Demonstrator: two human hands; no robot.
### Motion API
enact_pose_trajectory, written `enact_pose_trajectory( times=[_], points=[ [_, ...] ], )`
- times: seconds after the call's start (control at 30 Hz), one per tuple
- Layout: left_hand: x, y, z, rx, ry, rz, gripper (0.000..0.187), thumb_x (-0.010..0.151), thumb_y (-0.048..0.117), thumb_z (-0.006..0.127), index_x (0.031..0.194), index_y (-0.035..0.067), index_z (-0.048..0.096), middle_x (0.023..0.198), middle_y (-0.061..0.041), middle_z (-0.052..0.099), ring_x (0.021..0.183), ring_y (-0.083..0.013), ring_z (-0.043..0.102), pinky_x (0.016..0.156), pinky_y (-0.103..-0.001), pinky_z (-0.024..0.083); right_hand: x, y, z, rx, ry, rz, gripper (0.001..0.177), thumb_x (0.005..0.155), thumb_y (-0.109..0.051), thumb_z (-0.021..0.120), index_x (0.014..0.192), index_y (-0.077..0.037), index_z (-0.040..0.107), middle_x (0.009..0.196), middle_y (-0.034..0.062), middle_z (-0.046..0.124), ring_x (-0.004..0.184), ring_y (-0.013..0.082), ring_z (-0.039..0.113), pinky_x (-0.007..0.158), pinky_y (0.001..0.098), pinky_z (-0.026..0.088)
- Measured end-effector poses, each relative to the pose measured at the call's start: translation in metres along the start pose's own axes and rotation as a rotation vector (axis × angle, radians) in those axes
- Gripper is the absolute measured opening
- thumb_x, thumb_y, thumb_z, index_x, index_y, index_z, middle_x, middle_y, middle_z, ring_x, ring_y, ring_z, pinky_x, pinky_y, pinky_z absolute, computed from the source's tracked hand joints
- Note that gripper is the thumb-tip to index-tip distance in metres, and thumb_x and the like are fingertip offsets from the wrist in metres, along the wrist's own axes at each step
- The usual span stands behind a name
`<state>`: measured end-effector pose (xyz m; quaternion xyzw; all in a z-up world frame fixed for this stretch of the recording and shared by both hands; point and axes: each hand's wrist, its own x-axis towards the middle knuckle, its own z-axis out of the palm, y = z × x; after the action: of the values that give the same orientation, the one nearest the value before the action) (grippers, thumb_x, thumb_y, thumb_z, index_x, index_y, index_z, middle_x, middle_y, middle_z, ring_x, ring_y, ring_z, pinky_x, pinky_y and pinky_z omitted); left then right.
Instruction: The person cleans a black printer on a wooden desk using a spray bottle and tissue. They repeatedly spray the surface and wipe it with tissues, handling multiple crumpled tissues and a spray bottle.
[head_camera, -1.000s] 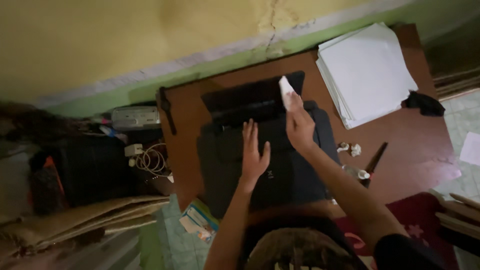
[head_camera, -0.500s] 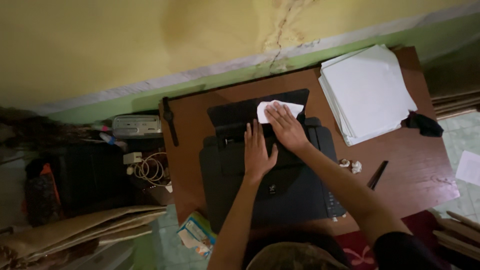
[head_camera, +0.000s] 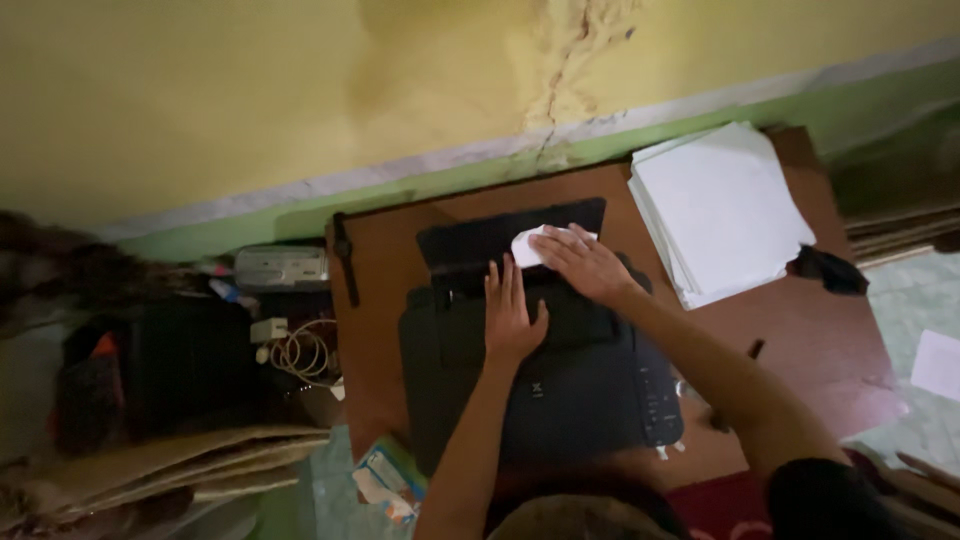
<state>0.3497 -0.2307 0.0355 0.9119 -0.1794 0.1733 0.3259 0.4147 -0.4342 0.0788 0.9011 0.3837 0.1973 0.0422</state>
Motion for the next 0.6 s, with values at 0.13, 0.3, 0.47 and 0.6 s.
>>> enact_pose_trajectory(
  times=[0.13,0.3,0.47,0.6],
  points=[
    [0.001,0.001,-0.004,0.029,-0.011,0.01,0.08,0.086,0.023,0.07,0.15,-0.013,0.039,0.164,-0.029,0.03,0.153,-0.0526,0.024,0.123,-0.061,0.026,0.014,0.005,-0.004,-0.03,-0.011,0.106,0.058,0.097,-0.02,0.053,0.154,-0.009,0.047,0.16,0.0044,0.046,0.15,0.0202,0.039,0.124,0.0443,0.03],
    [0.0,0.0,-0.003,0.012,-0.027,0.001,0.081,0.086,0.025,0.071,0.149,-0.014,0.04,0.163,-0.031,0.031,0.153,-0.0523,0.024,0.123,-0.061,0.025,0.021,-0.013,0.01,0.114,0.069,0.197,0.057,0.101,-0.026,0.057,0.151,0.0,0.046,0.156,0.0157,0.047,0.148,0.0335,0.038,0.122,0.0492,0.03],
    [0.0,-0.004,0.004,0.034,-0.114,-0.066,0.079,0.089,0.027,0.067,0.151,-0.013,0.037,0.164,-0.03,0.027,0.155,-0.0496,0.018,0.126,-0.058,0.019,0.005,-0.023,0.024,0.281,0.026,0.18,0.059,0.097,-0.023,0.06,0.149,0.002,0.046,0.154,0.0175,0.048,0.148,0.0347,0.038,0.121,0.0485,0.031],
    [-0.001,-0.005,0.006,0.131,-0.228,-0.107,0.078,0.092,0.031,0.061,0.152,-0.011,0.033,0.168,-0.027,0.022,0.157,-0.0466,0.013,0.127,-0.056,0.013,-0.015,-0.023,0.026,0.337,-0.009,0.069,0.055,0.099,-0.018,0.058,0.149,0.002,0.045,0.154,0.0184,0.05,0.147,0.0321,0.042,0.122,0.0462,0.033]
  ],
)
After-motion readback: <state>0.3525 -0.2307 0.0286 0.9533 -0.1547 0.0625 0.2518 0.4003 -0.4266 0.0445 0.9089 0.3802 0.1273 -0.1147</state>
